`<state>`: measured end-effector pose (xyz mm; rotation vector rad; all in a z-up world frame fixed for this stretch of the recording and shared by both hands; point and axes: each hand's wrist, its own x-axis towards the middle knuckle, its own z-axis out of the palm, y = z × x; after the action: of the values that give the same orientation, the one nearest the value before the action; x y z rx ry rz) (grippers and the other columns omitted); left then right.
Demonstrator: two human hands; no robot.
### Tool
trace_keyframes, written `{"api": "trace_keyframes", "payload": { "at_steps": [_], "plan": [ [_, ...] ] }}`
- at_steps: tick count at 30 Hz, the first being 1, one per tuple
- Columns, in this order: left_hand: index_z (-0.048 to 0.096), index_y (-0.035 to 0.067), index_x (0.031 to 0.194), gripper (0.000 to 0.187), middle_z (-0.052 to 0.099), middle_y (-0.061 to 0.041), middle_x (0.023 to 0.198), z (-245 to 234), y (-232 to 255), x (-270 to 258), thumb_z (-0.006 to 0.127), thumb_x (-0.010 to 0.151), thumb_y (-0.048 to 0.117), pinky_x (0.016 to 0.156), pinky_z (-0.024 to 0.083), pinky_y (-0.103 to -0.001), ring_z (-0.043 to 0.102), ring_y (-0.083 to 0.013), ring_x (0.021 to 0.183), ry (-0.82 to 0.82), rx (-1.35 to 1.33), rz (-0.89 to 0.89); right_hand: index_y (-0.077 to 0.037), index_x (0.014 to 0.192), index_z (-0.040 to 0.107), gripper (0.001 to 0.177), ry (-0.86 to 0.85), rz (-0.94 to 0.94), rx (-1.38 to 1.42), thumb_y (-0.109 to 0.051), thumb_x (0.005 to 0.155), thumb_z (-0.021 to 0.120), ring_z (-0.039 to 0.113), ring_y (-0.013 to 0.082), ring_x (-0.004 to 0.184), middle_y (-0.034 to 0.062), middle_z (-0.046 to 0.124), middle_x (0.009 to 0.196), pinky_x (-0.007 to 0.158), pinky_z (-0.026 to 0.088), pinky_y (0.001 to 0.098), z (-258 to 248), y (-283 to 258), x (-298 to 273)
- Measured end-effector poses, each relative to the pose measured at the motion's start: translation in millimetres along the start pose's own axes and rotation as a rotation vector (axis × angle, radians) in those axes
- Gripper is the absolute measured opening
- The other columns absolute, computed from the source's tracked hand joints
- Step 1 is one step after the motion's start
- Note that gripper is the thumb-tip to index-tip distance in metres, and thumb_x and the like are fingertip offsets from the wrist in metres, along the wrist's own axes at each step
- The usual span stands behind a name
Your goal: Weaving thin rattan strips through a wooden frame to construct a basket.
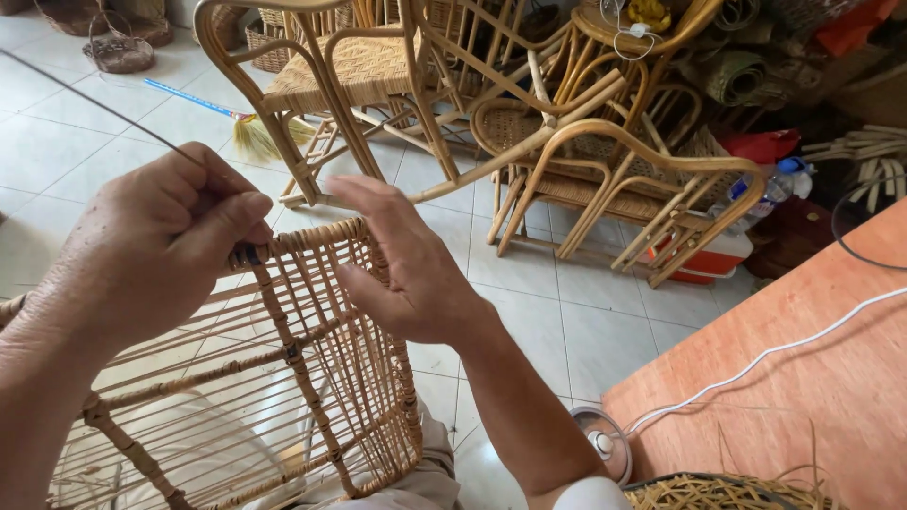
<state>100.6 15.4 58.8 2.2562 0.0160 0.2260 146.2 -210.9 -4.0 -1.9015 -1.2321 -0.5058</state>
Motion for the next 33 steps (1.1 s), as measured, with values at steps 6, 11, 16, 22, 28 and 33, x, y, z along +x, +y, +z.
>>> {"api": "trace_keyframes", "payload": {
  "at_steps": [6, 11, 16, 22, 28, 33],
  "plan": [
    [0.065, -0.004, 0.105, 0.01, 0.077, -0.018, 0.082, 1, -6, -1, 0.064, 0.105, 0.005, 0.062, 0.061, -0.03, 0.074, -0.0216, 0.069, -0.012, -0.202, 0.029, -0.005, 0.126, 0.061, 0.035, -0.093, -0.026, -0.045, -0.006, 0.091, 0.056, 0.069, 0.0218, 0.089, 0.0092, 0.072, 0.105, 0.086, 0.057, 0.0365, -6, -18, 27],
    [0.068, -0.002, 0.104, 0.01, 0.076, -0.014, 0.079, 1, -1, -5, 0.065, 0.103, 0.007, 0.058, 0.057, -0.03, 0.072, -0.0192, 0.066, -0.011, -0.133, 0.049, -0.008, 0.125, 0.061, 0.035, -0.093, -0.007, -0.015, -0.005, 0.09, 0.059, 0.073, 0.0225, 0.095, 0.0088, 0.075, 0.111, 0.091, 0.058, 0.0373, -7, -21, 24],
    [0.07, 0.001, 0.1, 0.011, 0.077, -0.012, 0.074, 1, 7, -4, 0.068, 0.103, 0.012, 0.044, 0.045, -0.032, 0.06, -0.0189, 0.05, -0.002, -0.031, 0.061, -0.007, 0.127, 0.06, 0.036, -0.113, 0.008, 0.0, -0.004, 0.091, 0.059, 0.073, 0.0218, 0.093, 0.0085, 0.075, 0.111, 0.089, 0.058, 0.0364, -15, -23, 24],
    [0.071, 0.0, 0.101, 0.01, 0.075, -0.013, 0.07, 1, 7, -1, 0.069, 0.102, 0.01, 0.043, 0.044, -0.032, 0.059, -0.0189, 0.049, -0.031, -0.048, 0.083, -0.01, 0.126, 0.057, 0.034, -0.138, 0.038, 0.03, -0.004, 0.093, 0.058, 0.063, 0.0159, 0.075, 0.0038, 0.069, 0.094, 0.07, 0.051, 0.031, -19, -25, 24],
    [0.076, 0.01, 0.097, 0.012, 0.076, -0.007, 0.061, -1, 25, -9, 0.07, 0.1, 0.02, 0.037, 0.04, -0.032, 0.055, -0.0177, 0.038, -0.032, 0.197, 0.096, -0.009, 0.118, 0.057, 0.026, -0.146, 0.029, 0.035, -0.003, 0.093, 0.06, 0.062, 0.0166, 0.071, 0.0043, 0.068, 0.09, 0.067, 0.049, 0.032, -20, -26, 26],
    [0.073, 0.002, 0.097, 0.007, 0.079, -0.011, 0.07, 0, 10, -12, 0.068, 0.099, 0.008, 0.038, 0.039, -0.032, 0.052, -0.0188, 0.042, -0.004, -0.006, 0.108, -0.011, 0.12, 0.059, 0.028, -0.156, 0.051, 0.059, -0.005, 0.093, 0.059, 0.064, 0.015, 0.077, 0.0034, 0.07, 0.097, 0.07, 0.051, 0.0307, -23, -31, 25]
  ]
}}
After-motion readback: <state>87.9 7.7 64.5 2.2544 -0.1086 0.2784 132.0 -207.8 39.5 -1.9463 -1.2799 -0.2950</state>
